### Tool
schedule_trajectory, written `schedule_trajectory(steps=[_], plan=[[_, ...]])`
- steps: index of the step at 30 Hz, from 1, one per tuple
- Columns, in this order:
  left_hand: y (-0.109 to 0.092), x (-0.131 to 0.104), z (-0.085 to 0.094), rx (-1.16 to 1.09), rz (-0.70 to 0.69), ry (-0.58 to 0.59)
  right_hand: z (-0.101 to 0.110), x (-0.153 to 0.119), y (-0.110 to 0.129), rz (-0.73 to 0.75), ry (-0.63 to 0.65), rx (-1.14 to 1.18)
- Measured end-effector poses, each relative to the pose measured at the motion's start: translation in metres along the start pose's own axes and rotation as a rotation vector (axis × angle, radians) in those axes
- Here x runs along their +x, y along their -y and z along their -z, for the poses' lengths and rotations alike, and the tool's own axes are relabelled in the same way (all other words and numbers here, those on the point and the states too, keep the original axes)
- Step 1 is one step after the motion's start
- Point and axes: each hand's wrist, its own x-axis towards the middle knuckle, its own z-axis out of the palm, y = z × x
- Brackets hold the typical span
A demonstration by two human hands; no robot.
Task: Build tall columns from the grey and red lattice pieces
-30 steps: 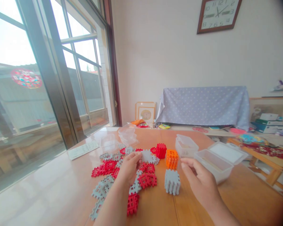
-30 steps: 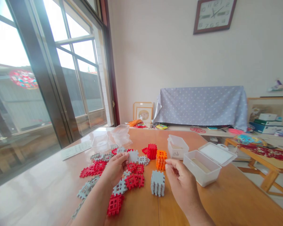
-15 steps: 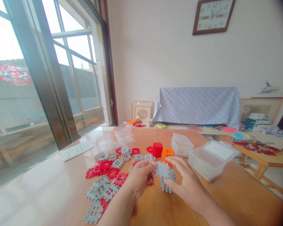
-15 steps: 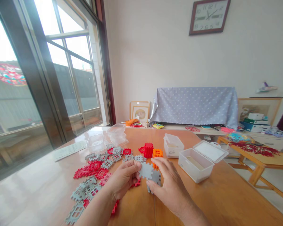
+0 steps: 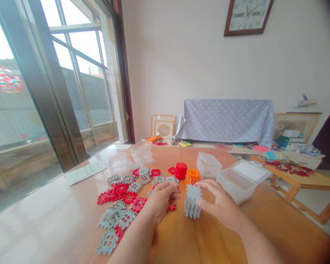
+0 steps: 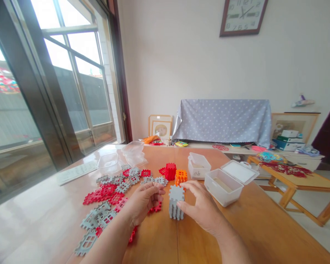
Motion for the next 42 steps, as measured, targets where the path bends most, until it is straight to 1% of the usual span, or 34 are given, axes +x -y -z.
schedule_trajectory(steps=[3, 6, 12, 17, 20, 25, 29, 34, 39, 42], plan=[[0.0, 0.001, 0.002, 0.037, 0.0, -0.014, 0.002, 0.0, -0.011, -0.017, 0.047, 0.01], [0.001, 0.001, 0.003, 0.063, 0.0, -0.009, 0.002, 0.0, -0.014, -0.014, 0.07, 0.015], [0.002, 0.001, 0.004, 0.1, -0.003, 0.011, -0.001, 0.0, -0.013, -0.013, 0.082, -0.001], [0.002, 0.0, 0.004, 0.121, -0.012, 0.018, 0.001, -0.002, -0.012, -0.033, 0.109, 0.002], [0.002, 0.0, 0.004, 0.144, -0.02, 0.026, 0.002, -0.003, -0.012, -0.051, 0.103, 0.017], [0.003, 0.002, 0.005, 0.198, -0.013, 0.032, -0.001, 0.0, -0.015, -0.123, 0.02, 0.08], [0.005, 0.002, 0.004, 0.249, -0.014, 0.011, -0.005, 0.003, -0.019, -0.195, -0.054, 0.085], [0.01, 0.004, 0.005, 0.33, -0.048, -0.003, -0.01, 0.002, -0.022, -0.168, -0.143, 0.008], [0.017, 0.012, 0.013, 0.409, -0.103, -0.087, -0.012, -0.002, -0.018, -0.174, -0.179, -0.03], [0.021, 0.017, 0.018, 0.439, -0.13, -0.113, -0.011, -0.005, -0.011, -0.179, -0.212, -0.047]])
